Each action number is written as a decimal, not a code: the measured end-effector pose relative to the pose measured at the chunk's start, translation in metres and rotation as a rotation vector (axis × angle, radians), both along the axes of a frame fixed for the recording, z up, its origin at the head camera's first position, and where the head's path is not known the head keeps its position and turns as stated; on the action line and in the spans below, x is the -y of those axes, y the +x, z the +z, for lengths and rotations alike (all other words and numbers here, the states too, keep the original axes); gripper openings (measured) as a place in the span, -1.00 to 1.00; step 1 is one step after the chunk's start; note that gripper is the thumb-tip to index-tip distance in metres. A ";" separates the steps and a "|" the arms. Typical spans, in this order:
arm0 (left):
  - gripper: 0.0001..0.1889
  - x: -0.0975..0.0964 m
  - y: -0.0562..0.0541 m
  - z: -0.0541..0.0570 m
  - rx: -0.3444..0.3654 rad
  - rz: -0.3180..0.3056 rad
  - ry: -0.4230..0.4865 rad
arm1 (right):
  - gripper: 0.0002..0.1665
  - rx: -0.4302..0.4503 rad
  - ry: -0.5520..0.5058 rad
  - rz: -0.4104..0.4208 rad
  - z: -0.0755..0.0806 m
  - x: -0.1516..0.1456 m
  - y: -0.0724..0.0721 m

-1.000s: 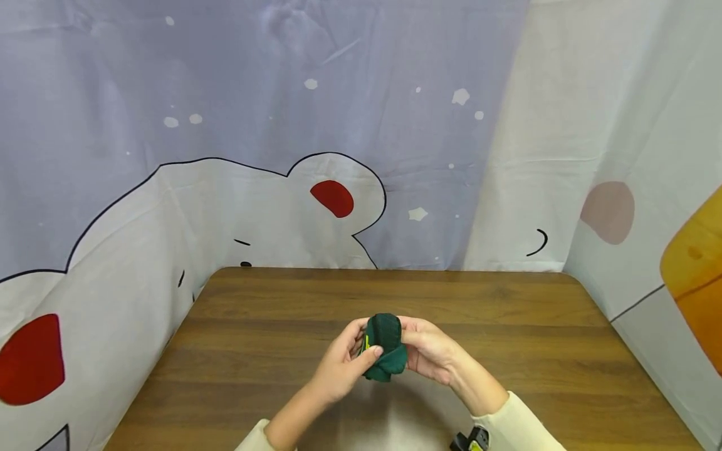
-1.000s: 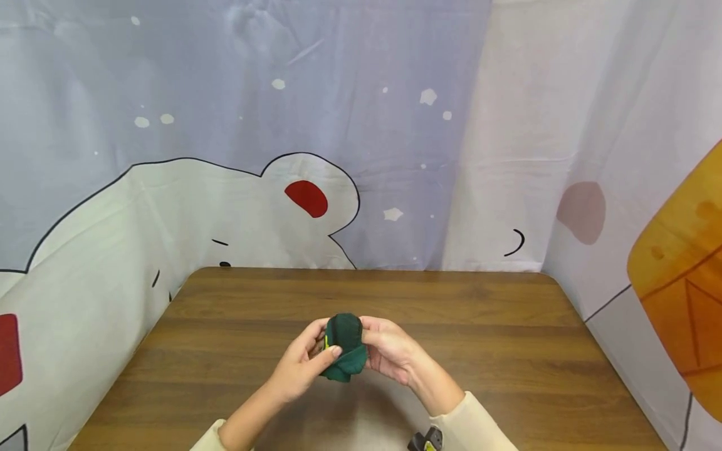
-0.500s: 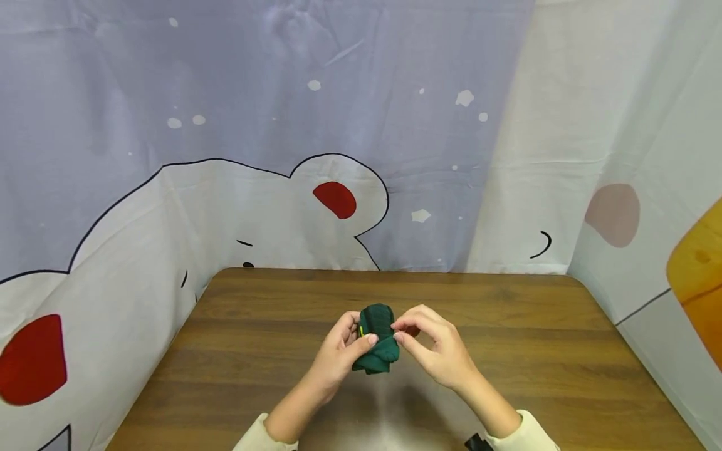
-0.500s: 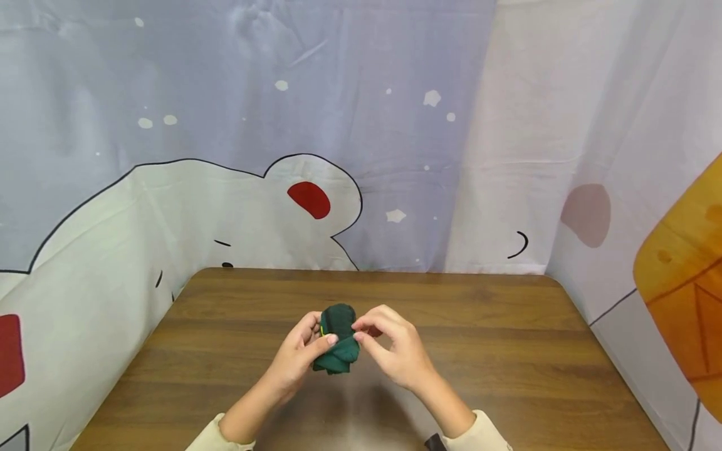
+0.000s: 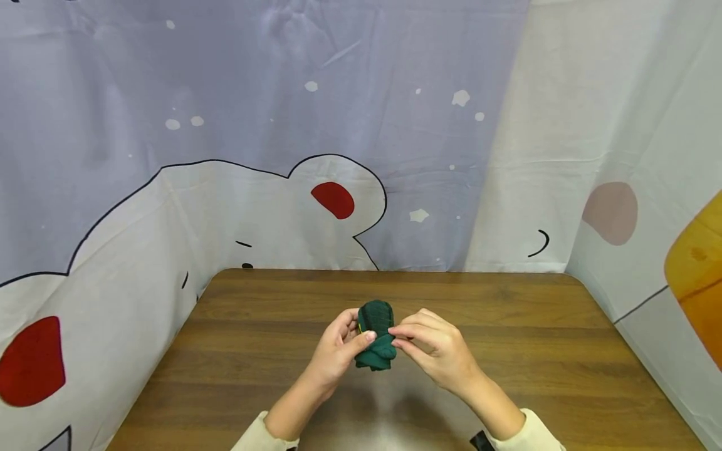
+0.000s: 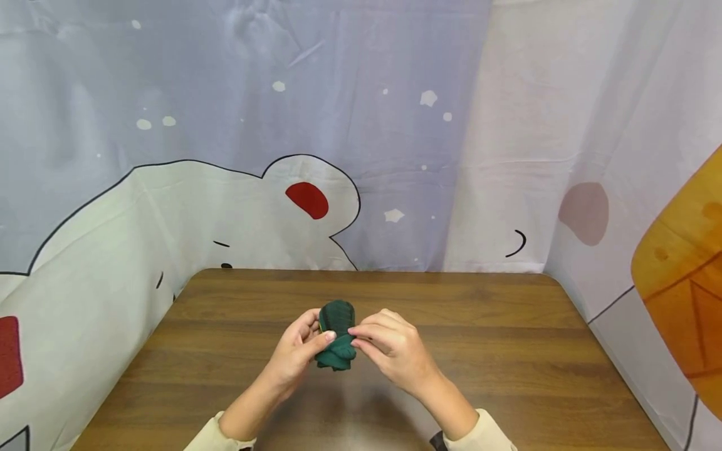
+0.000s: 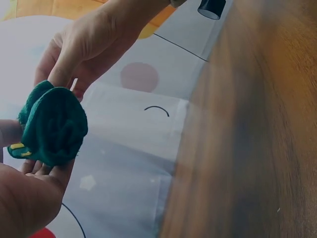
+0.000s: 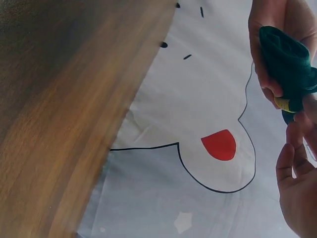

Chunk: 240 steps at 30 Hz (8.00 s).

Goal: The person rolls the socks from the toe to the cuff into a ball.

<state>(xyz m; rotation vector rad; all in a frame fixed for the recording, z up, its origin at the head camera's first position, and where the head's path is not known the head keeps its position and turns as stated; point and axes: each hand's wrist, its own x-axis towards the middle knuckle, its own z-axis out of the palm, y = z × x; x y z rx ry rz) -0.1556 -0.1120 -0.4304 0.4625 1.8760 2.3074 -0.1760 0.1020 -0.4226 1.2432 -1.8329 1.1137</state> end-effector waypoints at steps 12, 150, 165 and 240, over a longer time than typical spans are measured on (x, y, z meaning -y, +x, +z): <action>-0.59 0.003 -0.011 0.000 0.138 0.056 -0.044 | -0.80 0.251 -0.021 0.072 -0.015 -0.003 0.003; -0.49 -0.015 -0.055 -0.062 0.281 0.040 -0.229 | -0.38 1.458 -0.200 -0.114 -0.058 -0.011 -0.030; -0.48 -0.016 -0.056 -0.072 0.311 0.039 -0.224 | -0.37 1.488 -0.200 -0.095 -0.069 -0.012 -0.033; -0.59 -0.020 -0.048 -0.094 0.305 0.040 -0.365 | -0.40 1.498 -0.063 -0.128 -0.089 -0.008 -0.029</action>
